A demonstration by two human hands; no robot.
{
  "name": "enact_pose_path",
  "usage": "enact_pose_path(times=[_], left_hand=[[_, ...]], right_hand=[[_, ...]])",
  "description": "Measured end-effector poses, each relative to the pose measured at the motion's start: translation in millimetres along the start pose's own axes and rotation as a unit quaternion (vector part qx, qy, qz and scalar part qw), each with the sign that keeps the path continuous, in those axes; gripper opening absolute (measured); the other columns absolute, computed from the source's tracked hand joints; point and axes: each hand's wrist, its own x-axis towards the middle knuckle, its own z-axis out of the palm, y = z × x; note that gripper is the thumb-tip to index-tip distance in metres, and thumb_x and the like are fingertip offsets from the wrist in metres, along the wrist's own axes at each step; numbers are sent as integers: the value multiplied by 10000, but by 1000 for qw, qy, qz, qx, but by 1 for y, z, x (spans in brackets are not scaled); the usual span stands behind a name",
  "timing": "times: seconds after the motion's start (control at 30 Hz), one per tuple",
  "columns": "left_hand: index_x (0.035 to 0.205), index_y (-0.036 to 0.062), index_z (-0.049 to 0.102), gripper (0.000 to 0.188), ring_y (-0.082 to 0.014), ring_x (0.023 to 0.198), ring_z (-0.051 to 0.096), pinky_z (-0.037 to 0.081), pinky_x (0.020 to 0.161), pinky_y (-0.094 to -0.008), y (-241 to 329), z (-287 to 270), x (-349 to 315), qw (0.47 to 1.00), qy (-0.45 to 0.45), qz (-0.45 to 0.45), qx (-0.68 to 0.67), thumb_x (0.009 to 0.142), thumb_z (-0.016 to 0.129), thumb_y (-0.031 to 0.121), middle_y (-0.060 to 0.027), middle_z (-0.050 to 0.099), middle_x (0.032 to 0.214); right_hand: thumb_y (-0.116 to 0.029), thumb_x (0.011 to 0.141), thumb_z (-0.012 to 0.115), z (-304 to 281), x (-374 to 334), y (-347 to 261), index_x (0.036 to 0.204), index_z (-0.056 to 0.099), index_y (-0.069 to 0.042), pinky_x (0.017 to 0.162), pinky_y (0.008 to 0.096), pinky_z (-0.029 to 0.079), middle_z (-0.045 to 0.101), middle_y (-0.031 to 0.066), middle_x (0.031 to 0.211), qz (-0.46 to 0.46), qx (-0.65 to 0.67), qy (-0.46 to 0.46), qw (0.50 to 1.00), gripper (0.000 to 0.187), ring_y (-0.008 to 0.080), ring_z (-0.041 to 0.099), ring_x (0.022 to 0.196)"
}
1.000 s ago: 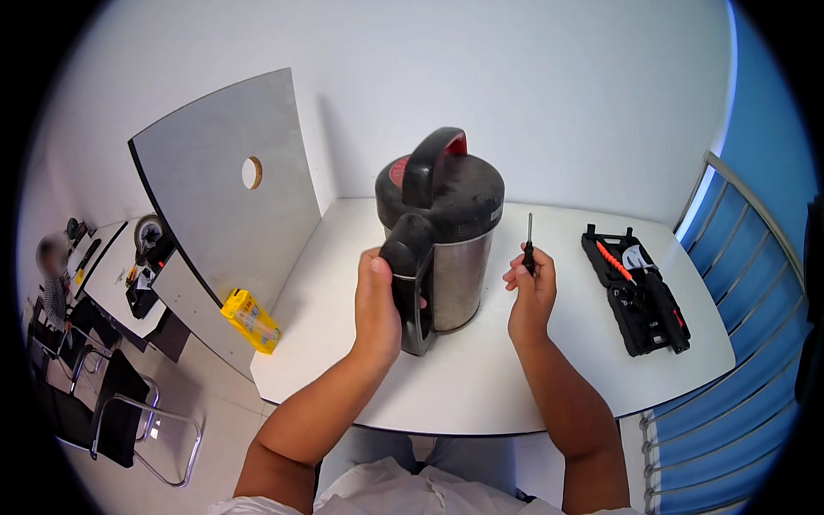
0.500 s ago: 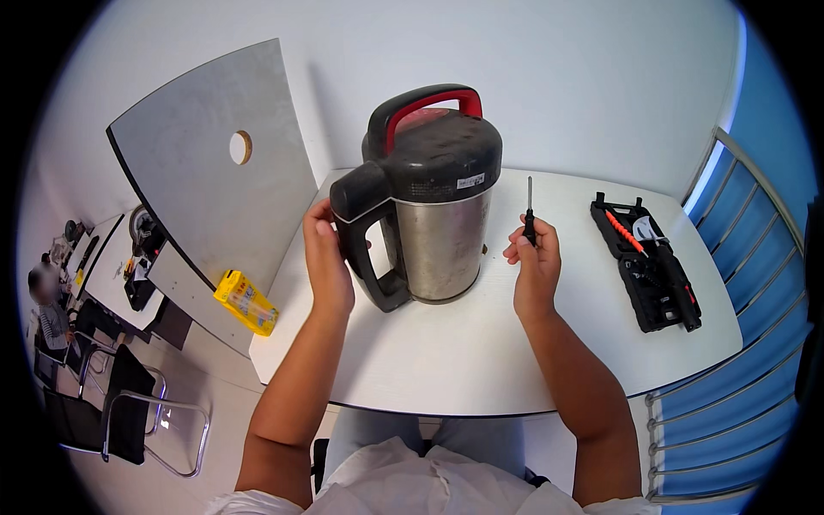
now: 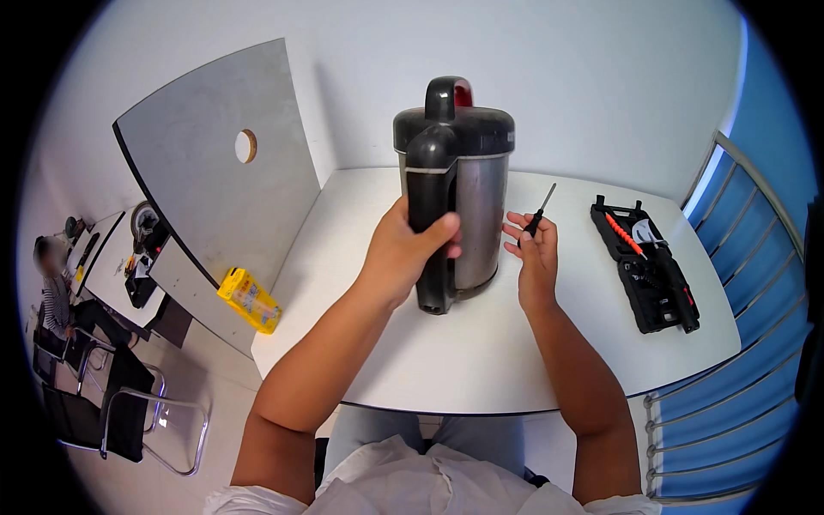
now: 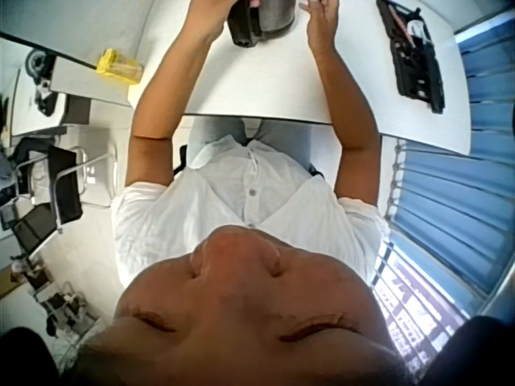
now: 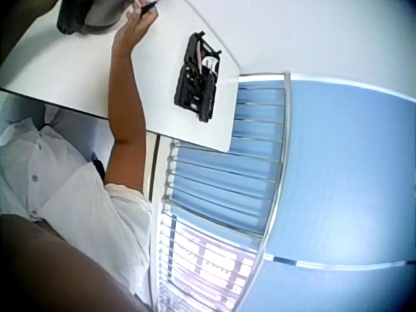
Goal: The person uses a screwdriver to remove screws from the base of an electric kettle, then separates the kettle body from the base. The base is placed on the table, and the person continues to unscrew components on the base.
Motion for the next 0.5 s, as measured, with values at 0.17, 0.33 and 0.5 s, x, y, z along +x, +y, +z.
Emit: enact_pose_path(times=[0.17,0.33,0.5], left_hand=[[1017,47,478,302,-134,658,581,509,621,-276,12,20,35,997,61,-13,-48,891,588,299,-54,559,817],[978,71,451,244,-146,629,586,527,606,-300,19,18,51,989,106,4,-102,933,515,302,-54,560,808],[954,82,438,247,-155,609,576,529,570,-314,11,0,57,974,161,-8,-156,928,520,313,-51,554,765]], right_hand=[[-193,954,380,-1,4,2,1191,360,-101,950,365,384,466,131,1305,11,21,-31,999,255,220,467,1194],[-183,960,364,-3,4,5,1191,357,-94,956,354,357,469,130,1305,4,25,-75,997,248,203,468,1192],[-75,944,386,5,-4,8,1170,382,-29,903,296,396,542,132,1195,13,45,-66,997,230,196,527,1112]])
